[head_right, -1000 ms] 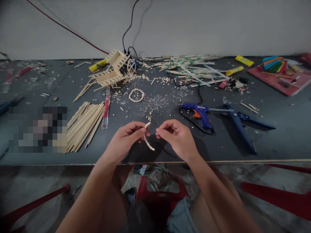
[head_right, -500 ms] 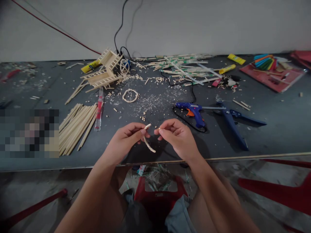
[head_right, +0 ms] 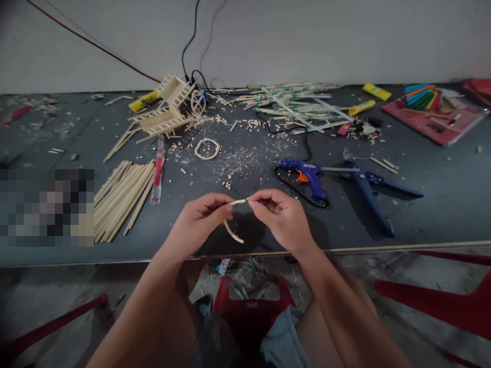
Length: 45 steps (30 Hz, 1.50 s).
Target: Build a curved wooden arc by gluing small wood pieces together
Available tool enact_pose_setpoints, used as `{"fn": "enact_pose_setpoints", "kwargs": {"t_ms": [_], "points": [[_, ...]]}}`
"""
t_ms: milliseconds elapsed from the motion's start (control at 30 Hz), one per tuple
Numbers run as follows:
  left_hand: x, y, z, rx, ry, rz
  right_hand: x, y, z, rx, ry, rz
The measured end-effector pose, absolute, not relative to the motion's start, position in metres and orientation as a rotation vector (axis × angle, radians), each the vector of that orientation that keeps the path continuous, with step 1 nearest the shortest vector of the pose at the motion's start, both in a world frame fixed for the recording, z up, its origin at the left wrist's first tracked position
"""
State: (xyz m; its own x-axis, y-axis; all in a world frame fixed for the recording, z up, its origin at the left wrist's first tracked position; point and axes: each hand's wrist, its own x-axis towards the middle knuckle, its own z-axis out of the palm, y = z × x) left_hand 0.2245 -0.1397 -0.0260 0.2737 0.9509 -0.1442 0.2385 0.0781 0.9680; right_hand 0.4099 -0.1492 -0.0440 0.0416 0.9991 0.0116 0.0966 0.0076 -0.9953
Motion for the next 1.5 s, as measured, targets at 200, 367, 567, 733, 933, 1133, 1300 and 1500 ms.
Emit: {"fn": "enact_pose_setpoints", "kwargs": {"t_ms": [200,367,567,733,933,1133,1300,1500], "points": [[0.2232,-0.1396,-0.0278,1.421,1.206,0.793,0.4103,-0.1495,-0.0461,-1.284,-1.326,1.056],[0.2234,-0.1402,-0.0281,1.412,1.208,0.79,0.4098,-0.1491,-0.0463,-1.256,-1.371,1.021],[0.2247,-0.1399,-0.0282,1.414,1.207,0.785,0.4095,-0.1492,-0.048,-1.247,-1.386,1.002],[0.2249,-0.14,-0.0264,1.435,1.211,0.763,0.4108,-0.1498,-0.0479,-1.232,-1.412,0.972],[0.225,-0.1404,-0.026,1.441,1.212,0.755,0.4119,-0.1498,-0.0491,-1.21,-1.424,0.933],[0.2258,-0.14,-0.0275,1.458,1.208,0.772,0.4122,-0.1502,-0.0507,-1.217,-1.425,0.937],[0.2254,-0.1399,-0.0275,1.47,1.213,0.773,0.412,-0.1504,-0.051,-1.209,-1.424,0.94],[0.2253,-0.1404,-0.0282,1.496,1.222,0.767,0.4109,-0.1509,-0.052,-1.211,-1.411,0.944]]}}
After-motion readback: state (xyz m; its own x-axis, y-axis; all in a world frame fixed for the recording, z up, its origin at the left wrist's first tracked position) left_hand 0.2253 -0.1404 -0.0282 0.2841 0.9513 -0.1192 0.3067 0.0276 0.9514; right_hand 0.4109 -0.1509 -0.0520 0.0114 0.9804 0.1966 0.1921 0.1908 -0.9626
